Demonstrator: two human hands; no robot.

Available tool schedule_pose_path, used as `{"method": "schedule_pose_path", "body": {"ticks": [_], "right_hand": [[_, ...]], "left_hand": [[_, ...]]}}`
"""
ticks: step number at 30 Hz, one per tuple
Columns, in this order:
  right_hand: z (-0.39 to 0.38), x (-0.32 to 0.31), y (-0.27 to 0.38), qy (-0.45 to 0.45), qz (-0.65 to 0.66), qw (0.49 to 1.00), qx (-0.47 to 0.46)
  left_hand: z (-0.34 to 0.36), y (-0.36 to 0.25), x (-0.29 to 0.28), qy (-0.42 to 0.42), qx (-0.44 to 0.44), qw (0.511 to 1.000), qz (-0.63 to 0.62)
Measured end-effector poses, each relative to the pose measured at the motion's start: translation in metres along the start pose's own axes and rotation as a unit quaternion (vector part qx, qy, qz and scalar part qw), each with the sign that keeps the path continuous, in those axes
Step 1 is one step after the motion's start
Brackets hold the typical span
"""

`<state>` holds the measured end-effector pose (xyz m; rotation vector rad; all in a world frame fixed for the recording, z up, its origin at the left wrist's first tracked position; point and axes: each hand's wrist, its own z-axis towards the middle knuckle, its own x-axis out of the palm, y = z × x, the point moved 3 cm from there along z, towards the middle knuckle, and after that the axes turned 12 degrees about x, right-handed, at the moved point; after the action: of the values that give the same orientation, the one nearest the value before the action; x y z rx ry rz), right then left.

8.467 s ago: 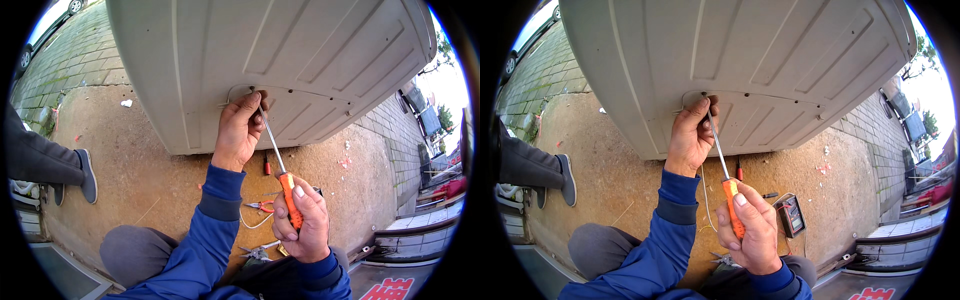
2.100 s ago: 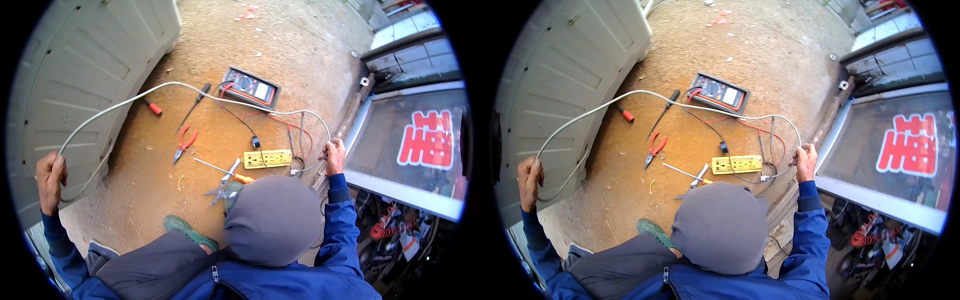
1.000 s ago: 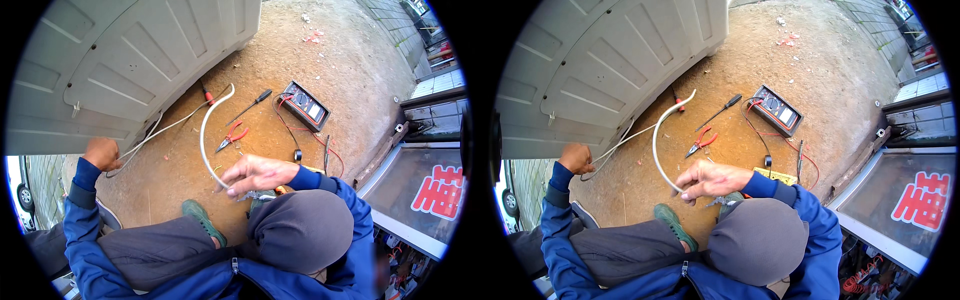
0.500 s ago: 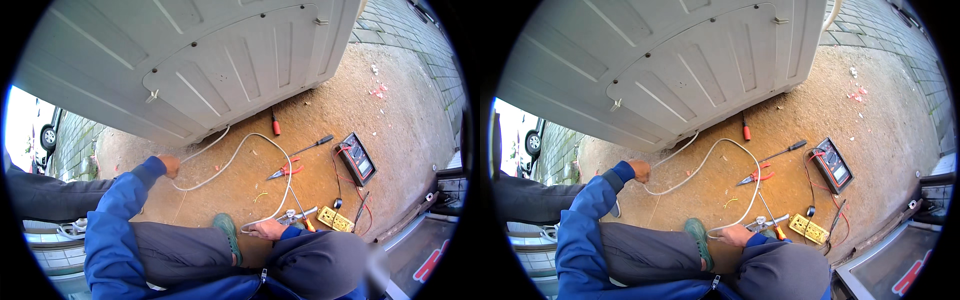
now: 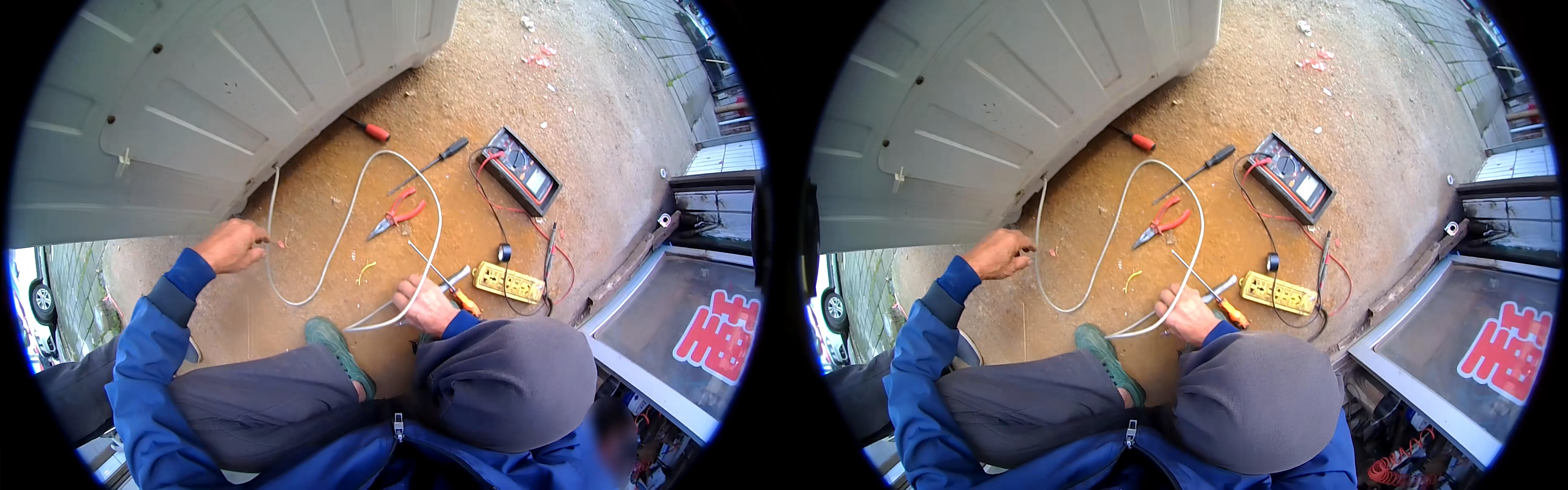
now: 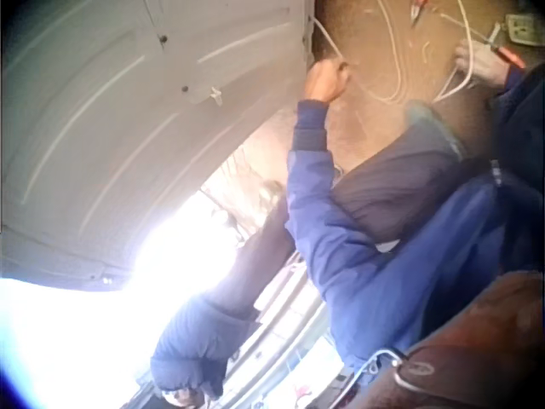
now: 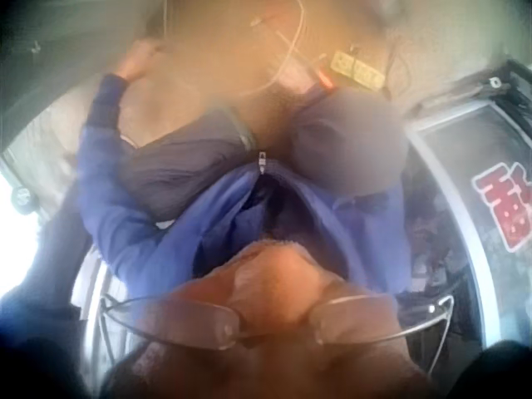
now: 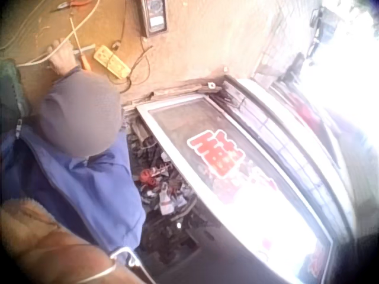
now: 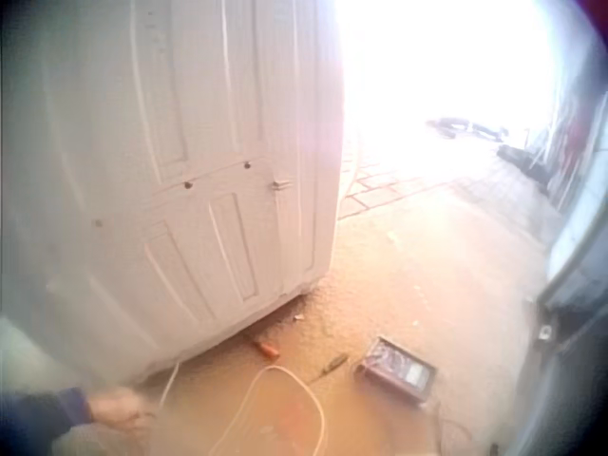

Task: The person removes a panel from the bottom of a white appliance using a screwdriver, then reattaches it and secures it with screws. They also handle a power cord and use a multimeter to test electrical connections.

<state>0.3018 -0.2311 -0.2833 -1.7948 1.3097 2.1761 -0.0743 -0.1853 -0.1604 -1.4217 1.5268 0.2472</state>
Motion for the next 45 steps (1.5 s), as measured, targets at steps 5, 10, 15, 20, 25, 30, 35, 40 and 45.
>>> {"method": "schedule_pose_path", "body": {"ticks": [5, 10, 15, 20, 25, 30, 35, 40, 45], "right_hand": [[-0.036, -0.027, -0.020, -0.111, -0.017, 0.986, 0.120], [-0.071, -0.022, -0.027, -0.123, -0.010, 0.966, 0.228], [-0.072, -0.024, -0.013, -0.003, -0.027, 0.957, 0.288], [-0.079, -0.049, -0.007, 0.064, -0.024, 0.939, 0.337], [-0.094, -0.054, -0.003, 0.062, 0.034, 0.914, 0.399], [-0.098, -0.045, 0.001, 0.066, 0.036, 0.911, 0.405], [-0.093, -0.071, -0.008, -0.065, 0.098, 0.921, 0.372], [-0.081, -0.080, -0.038, -0.142, 0.021, 0.921, 0.362], [-0.108, -0.096, -0.083, -0.195, -0.106, 0.857, 0.465]], "left_hand": [[-0.002, -0.007, -0.001, 0.015, -0.014, 1.000, -0.014], [0.015, -0.052, -0.005, 0.049, 0.043, 0.997, -0.043], [0.022, -0.149, 0.055, 0.221, 0.171, 0.956, -0.088], [0.017, -0.165, 0.091, 0.215, 0.177, 0.950, -0.138], [0.023, -0.162, 0.102, 0.272, 0.175, 0.918, -0.229], [0.021, -0.168, 0.106, 0.395, 0.126, 0.846, -0.334], [0.043, -0.158, 0.027, 0.282, 0.078, 0.841, -0.456], [0.033, -0.152, -0.039, 0.122, 0.057, 0.852, -0.505], [0.018, -0.126, -0.046, 0.017, 0.036, 0.870, -0.492]]}}
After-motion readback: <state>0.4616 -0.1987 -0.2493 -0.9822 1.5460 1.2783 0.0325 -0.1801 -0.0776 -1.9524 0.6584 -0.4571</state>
